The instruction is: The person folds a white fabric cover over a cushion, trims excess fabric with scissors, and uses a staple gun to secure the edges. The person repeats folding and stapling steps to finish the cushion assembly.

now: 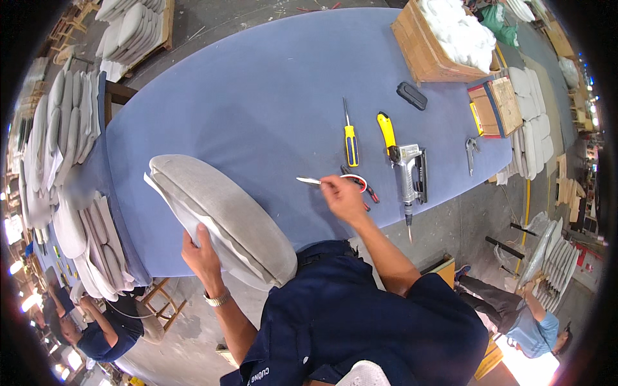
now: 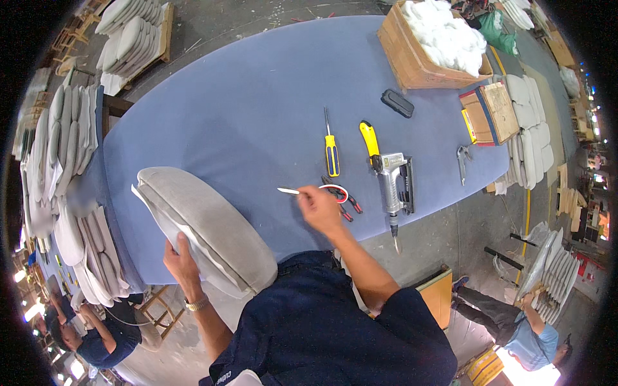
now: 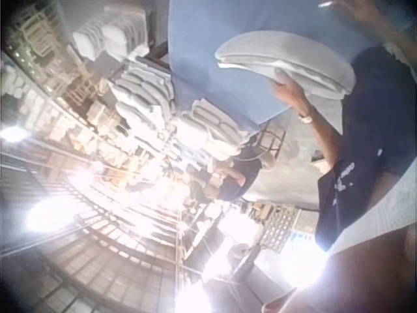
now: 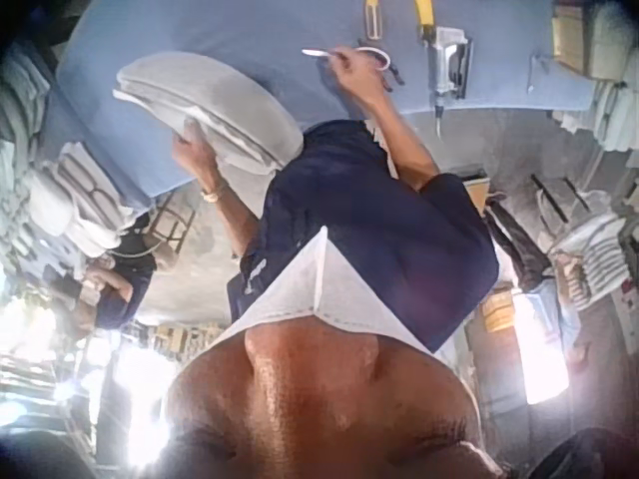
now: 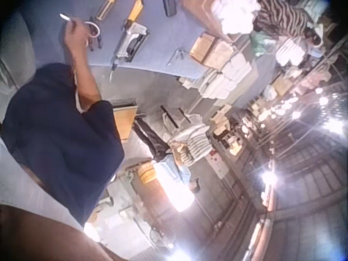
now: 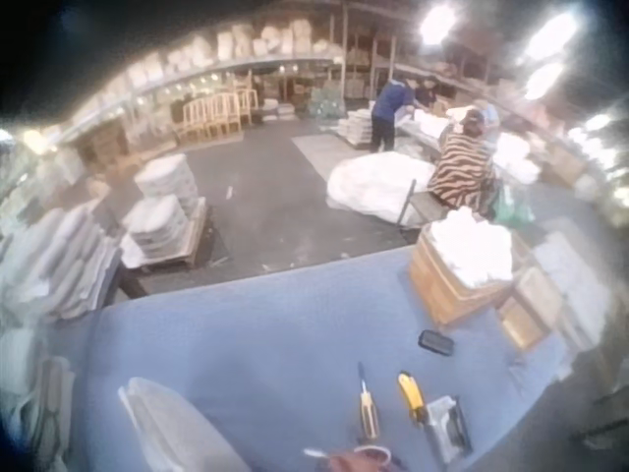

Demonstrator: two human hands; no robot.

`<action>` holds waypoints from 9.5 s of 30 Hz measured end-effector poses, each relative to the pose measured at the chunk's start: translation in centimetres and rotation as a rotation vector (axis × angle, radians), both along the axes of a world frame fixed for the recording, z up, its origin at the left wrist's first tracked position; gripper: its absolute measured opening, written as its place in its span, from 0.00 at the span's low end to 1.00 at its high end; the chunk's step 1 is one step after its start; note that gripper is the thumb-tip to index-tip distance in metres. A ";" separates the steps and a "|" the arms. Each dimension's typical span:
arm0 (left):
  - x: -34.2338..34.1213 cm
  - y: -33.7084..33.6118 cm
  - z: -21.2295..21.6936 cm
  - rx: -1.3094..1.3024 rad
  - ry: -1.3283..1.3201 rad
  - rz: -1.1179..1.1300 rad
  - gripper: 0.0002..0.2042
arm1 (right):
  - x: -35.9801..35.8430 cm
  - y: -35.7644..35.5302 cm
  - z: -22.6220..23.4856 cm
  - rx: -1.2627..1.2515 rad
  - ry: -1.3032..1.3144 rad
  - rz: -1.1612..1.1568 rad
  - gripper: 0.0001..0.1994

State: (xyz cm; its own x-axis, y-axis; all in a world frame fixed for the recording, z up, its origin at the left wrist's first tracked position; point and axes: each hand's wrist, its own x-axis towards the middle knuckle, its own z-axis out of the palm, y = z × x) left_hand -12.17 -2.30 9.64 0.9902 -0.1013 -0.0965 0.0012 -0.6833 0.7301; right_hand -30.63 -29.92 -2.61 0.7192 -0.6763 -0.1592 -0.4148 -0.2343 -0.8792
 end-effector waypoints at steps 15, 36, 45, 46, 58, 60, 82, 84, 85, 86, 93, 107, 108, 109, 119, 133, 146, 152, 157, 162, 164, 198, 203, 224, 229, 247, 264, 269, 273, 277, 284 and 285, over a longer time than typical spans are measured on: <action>4.6 3.1 -6.4 -0.174 -0.046 0.363 0.17 | -1.1 -21.5 -3.3 -0.481 0.792 0.013 0.23; 11.3 -4.8 -0.9 -0.160 -0.260 0.289 0.20 | 26.0 -1.2 12.1 0.860 -0.948 0.296 0.11; 13.9 -5.3 -3.1 -0.228 -0.333 0.343 0.10 | 29.4 7.4 12.4 0.631 -0.704 0.536 0.15; 14.0 -5.3 -3.4 -0.313 -0.320 0.353 0.10 | 29.6 7.9 12.3 0.595 -0.688 0.552 0.15; 13.9 -5.3 -6.5 -0.824 -0.168 0.489 0.11 | 30.7 9.3 11.1 -0.052 -0.615 0.758 0.13; 14.0 -5.2 -6.5 -0.814 -0.167 0.489 0.11 | 30.7 9.6 11.8 -0.131 -0.623 0.757 0.13; 14.2 -3.6 -5.0 -0.913 0.117 0.476 0.13 | 29.8 9.4 12.2 -0.184 -0.614 0.789 0.13; 14.1 -3.5 -4.6 -0.900 0.123 0.466 0.13 | 29.6 9.3 12.4 -0.173 -0.598 0.790 0.13; 14.2 -3.5 -4.5 -0.890 0.119 0.460 0.13 | 29.4 9.2 12.4 -0.167 -0.589 0.790 0.13; 14.2 -3.5 -4.4 -0.880 0.115 0.454 0.13 | 29.4 9.2 12.4 -0.162 -0.594 0.787 0.13; 14.0 -3.1 -4.3 -0.919 0.087 0.454 0.12 | 28.3 8.8 12.2 -0.110 -0.615 0.813 0.12; 12.0 -1.4 0.3 -0.679 -0.156 0.168 0.10 | 21.9 9.5 12.2 -0.012 -0.619 0.690 0.13; 11.5 -1.3 1.3 -0.720 -0.140 0.171 0.09 | 21.3 9.4 12.4 -0.010 -0.611 0.692 0.13; 11.3 -1.3 2.4 -0.759 -0.131 0.166 0.09 | 20.8 9.3 12.5 -0.011 -0.614 0.689 0.13; 10.1 -1.4 8.0 -0.641 -0.180 0.079 0.10 | 13.7 8.0 13.2 -0.019 -0.550 0.670 0.12; 7.2 -3.1 7.6 -0.059 -0.308 -0.030 0.14 | 7.9 7.8 13.0 -0.036 -0.545 0.645 0.13; 0.7 -4.0 2.5 0.296 -0.315 -0.333 0.08 | 7.7 8.0 12.9 -0.053 -0.569 0.686 0.12; 1.4 -4.4 0.5 -0.230 -0.021 -0.231 0.09 | 7.2 7.4 12.6 -0.090 -0.579 0.664 0.12; 1.9 -3.8 -0.6 -0.590 0.216 -0.142 0.09 | 5.2 7.4 12.4 -0.044 -0.586 0.648 0.12; 2.2 -3.6 -1.3 -0.830 0.309 -0.099 0.10 | 3.1 7.7 12.0 -0.054 -0.624 0.629 0.11; 2.3 -3.5 -1.2 -0.820 0.339 -0.088 0.10 | 2.1 7.7 11.7 -0.073 -0.648 0.633 0.11; -7.3 -5.8 0.1 0.084 -0.244 -0.227 0.13 | -3.0 5.9 12.1 0.120 -0.553 0.588 0.14; -8.1 -4.6 -1.7 -0.565 0.275 0.025 0.12 | -2.4 5.0 12.8 0.139 -0.592 0.509 0.13; -7.1 -4.0 -2.7 -0.976 0.476 0.116 0.11 | 1.8 6.1 11.8 0.027 -0.606 0.536 0.13; -7.0 -3.6 -2.9 -1.039 0.525 0.166 0.13 | 0.7 6.3 12.3 0.040 -0.571 0.549 0.13; -7.1 -4.3 -1.4 -1.203 0.624 0.144 0.12 | -3.1 6.8 12.5 -0.020 -0.488 0.531 0.13; -3.6 -4.4 2.6 -1.111 0.346 -0.010 0.06 | -5.8 6.7 12.3 0.056 -0.455 0.551 0.14; -3.1 -5.9 -1.1 -0.729 0.168 -0.130 0.09 | -5.3 6.2 13.8 0.116 -0.502 0.502 0.12; -3.3 -6.2 -0.7 -0.620 0.168 -0.120 0.11 | -5.3 0.9 10.8 0.011 -0.434 0.202 0.11; -3.9 -4.5 -1.1 -0.622 0.142 -0.086 0.11 | -5.3 -6.2 9.4 -0.212 0.524 0.158 0.20; -4.3 1.9 -3.7 -0.904 0.162 0.189 0.11 | -5.5 -9.7 5.1 -0.281 0.309 0.003 0.22; -4.2 3.1 -4.8 -0.896 0.178 0.256 0.11 | -4.9 -8.8 5.5 -0.146 0.345 0.031 0.22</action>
